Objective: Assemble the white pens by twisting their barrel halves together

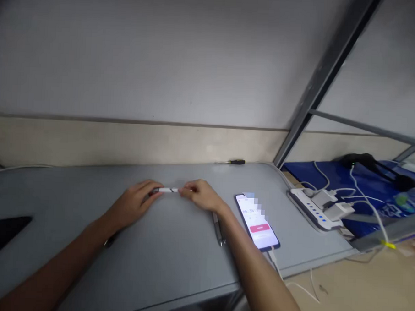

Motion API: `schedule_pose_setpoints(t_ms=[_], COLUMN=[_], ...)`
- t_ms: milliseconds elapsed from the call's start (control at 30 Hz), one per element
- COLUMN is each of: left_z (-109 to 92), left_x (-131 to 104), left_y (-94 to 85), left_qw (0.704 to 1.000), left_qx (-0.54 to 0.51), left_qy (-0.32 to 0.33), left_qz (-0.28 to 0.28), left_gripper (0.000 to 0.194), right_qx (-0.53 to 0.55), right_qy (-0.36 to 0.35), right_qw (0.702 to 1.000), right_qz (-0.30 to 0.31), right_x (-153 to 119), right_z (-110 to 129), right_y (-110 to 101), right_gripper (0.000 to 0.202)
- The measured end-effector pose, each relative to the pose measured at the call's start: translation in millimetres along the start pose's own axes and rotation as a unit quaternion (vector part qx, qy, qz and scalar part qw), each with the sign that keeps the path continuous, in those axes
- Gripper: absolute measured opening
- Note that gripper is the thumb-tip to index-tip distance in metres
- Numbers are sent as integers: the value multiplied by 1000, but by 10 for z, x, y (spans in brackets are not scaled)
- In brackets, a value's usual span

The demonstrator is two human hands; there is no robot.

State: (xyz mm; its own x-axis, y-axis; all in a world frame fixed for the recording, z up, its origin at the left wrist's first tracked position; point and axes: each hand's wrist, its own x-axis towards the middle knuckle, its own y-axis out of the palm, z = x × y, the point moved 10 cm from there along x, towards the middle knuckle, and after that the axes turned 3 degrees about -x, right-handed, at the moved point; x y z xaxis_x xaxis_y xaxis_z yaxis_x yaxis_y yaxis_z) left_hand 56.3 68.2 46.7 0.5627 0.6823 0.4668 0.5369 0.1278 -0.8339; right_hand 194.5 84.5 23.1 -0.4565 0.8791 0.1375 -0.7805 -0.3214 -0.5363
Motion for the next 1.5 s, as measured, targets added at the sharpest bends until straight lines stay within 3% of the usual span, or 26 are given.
schedule_pose_setpoints(t_ms=[133, 233, 367, 433, 533, 667, 800, 967, 1067, 1133, 1233, 1333, 1400, 1500], left_z=[-30, -106, -67, 2, 56, 20, -17, -34, -23, -13, -19, -19, -8, 1], left_x=[30, 43, 24, 9, 2, 15, 20, 15, 10, 6, 0, -7, -11, -11], left_y=[-16, 7, 77, 106, 126, 128, 125, 148, 168, 170, 177, 204, 217, 217], left_qw=[996, 993, 996, 998, 998, 999, 998, 998, 998, 998, 999, 998, 998, 997], left_qx=[81, 112, 89, 62, 36, 25, 18, 12, 10, 11, 19, 25, 25, 27], left_qy=[22, 28, -5, -30, -49, -46, -49, -46, -42, -41, -35, -34, -37, -38], left_qz=[-7, -10, -7, -6, -3, 10, 22, 35, 38, 36, 36, 47, 53, 55], left_gripper=[30, 32, 31, 29, 30, 32, 33, 29, 29, 29, 29, 28, 29, 31], right_qx=[155, 202, 67, -4, -13, 8, 41, 37, 44, 56, 47, 42, 49, 39], right_qy=[72, 97, 4, -46, -59, 4, -24, 24, -14, -4, 38, 0, 0, 28], right_qw=[985, 974, 997, 995, 987, 994, 990, 995, 991, 989, 994, 992, 989, 994], right_qz=[15, 23, -29, -83, -150, -113, -131, -89, -124, -137, -95, -121, -139, -100], right_x=[-54, -102, -111, -137, -184, -168, -174, -157, -181, -191, -175, -182, -195, -181], right_z=[-207, -273, -110, -18, -20, -176, -123, -205, -145, -183, -278, -202, -191, -226], right_y=[41, 98, -14, -108, -232, -195, -255, -169, -244, -266, -170, -216, -250, -168], right_gripper=[41, 39, 34, 29, 28, 38, 23, 37, 19, 30, 26, 19, 29, 26])
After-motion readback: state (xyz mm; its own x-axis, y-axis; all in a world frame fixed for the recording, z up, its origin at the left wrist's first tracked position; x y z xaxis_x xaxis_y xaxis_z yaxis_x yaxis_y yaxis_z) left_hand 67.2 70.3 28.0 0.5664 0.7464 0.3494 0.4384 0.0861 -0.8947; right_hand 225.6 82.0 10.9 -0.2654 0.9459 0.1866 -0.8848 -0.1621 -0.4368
